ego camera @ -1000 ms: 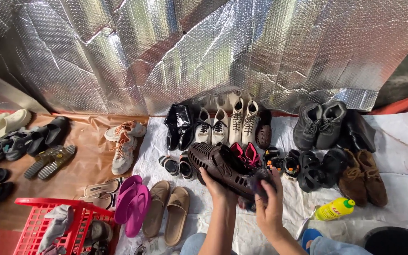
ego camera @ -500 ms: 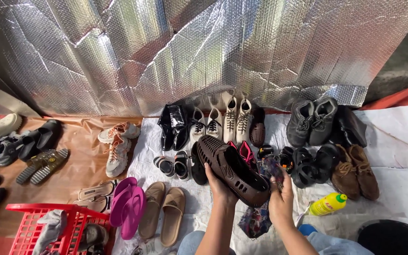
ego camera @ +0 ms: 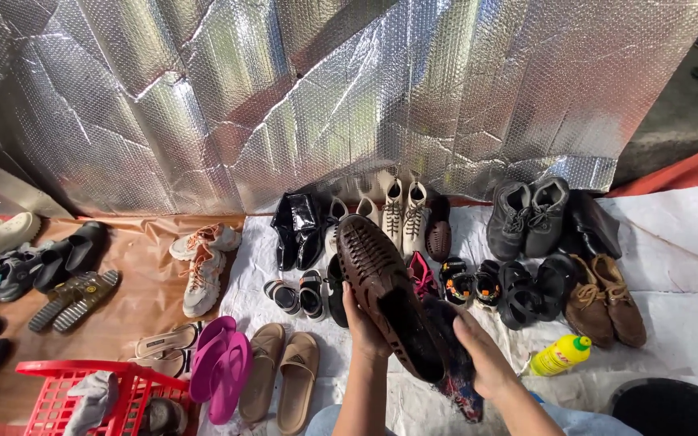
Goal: Cleaning a brown shoe by scrubbing it with a toothbrush and wiping it with a cloth.
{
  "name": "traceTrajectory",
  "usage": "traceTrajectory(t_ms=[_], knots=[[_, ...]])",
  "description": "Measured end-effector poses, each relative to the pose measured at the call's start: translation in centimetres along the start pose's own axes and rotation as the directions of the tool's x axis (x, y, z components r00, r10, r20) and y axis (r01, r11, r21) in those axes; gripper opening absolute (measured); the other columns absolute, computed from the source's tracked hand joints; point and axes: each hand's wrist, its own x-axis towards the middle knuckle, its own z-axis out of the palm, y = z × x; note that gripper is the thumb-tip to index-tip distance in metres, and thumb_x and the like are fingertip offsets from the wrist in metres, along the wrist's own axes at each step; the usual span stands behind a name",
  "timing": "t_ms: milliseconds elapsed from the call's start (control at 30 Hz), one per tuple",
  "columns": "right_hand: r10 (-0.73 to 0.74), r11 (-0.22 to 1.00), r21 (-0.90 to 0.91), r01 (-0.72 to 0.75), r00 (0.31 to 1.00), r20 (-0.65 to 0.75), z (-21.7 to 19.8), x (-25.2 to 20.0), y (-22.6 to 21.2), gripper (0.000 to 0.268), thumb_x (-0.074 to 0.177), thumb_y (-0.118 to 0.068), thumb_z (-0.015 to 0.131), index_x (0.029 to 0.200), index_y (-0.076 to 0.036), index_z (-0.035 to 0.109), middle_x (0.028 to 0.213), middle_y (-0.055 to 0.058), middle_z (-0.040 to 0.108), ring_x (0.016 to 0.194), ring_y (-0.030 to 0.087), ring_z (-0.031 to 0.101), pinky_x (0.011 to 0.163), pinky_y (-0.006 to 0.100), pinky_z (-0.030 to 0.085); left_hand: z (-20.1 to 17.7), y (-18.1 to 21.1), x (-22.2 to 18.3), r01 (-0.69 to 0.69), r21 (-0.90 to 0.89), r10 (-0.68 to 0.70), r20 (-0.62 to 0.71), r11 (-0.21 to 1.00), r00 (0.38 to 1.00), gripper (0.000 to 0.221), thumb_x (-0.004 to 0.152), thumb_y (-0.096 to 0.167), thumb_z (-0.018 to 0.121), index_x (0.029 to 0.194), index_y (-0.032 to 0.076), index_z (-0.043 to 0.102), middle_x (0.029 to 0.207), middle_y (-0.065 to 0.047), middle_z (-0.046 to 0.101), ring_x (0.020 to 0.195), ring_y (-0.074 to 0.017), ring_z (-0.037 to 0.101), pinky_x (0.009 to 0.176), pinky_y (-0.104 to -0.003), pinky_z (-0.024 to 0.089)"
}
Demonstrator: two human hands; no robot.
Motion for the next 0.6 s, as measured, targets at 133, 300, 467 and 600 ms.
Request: traceTrajectory(t_ms=[133,300,467,600], knots=[[-0.049,0.956,-0.277,0.099,0.982,0.184,-3.9,1.1,2.0,0.119,0.055,-0.039,0.089,0.163,-0.02,0.043,0.164,0.016,0.056,0.153,0.036,0.05,0.125,0.056,0.042,0.8,-0.2,-0.3,0.019,-0.004,-0.019,-0.103,1.0,0.994,0.087,0.094,0.071,0.049,0.151,0.006,0.059,0.138,-0.022,0.068,0.126,-0.0372,0.063,0.11,-0.049,0.05],[-0.205,0.835,-0.412,0.364,0.901,0.381,-3.0,-1.5,0.8,0.111,0.071,-0.036,0.093,0.165,-0.016,0.038,0.167,0.011,0.05,0.156,0.025,0.047,0.124,0.046,0.044,1.1,-0.8,-0.7,0.097,0.057,-0.09,-0.105,0.994,0.99,0.082,0.095,0.068,0.05,0.146,0.006,0.064,0.136,-0.021,0.07,0.125,-0.0362,0.065,0.108,-0.05,0.052],[-0.225,0.733,-0.566,0.377,0.92,0.321,-1.2,-3.4,-0.7,0.113,0.067,-0.037,0.094,0.164,-0.019,0.04,0.166,0.003,0.052,0.155,0.017,0.048,0.126,0.039,0.039,1.0,-0.9,-0.5,0.088,0.084,-0.074,-0.153,0.993,0.985,0.077,0.097,0.065,0.048,0.147,0.008,0.065,0.136,-0.02,0.07,0.125,-0.0355,0.065,0.108,-0.049,0.051],[-0.271,0.778,-0.533,0.333,0.943,0.194,-1.1,-2.8,-0.2,0.097,0.068,-0.016,0.089,0.158,-0.016,0.053,0.152,0.005,0.067,0.142,0.016,0.06,0.12,0.034,0.047,1.7,-0.8,-0.4,0.107,0.201,-0.106,-0.018,0.974,0.994,0.08,0.1,0.065,0.043,0.15,0.005,0.062,0.14,-0.021,0.07,0.127,-0.034,0.066,0.106,-0.043,0.053]])
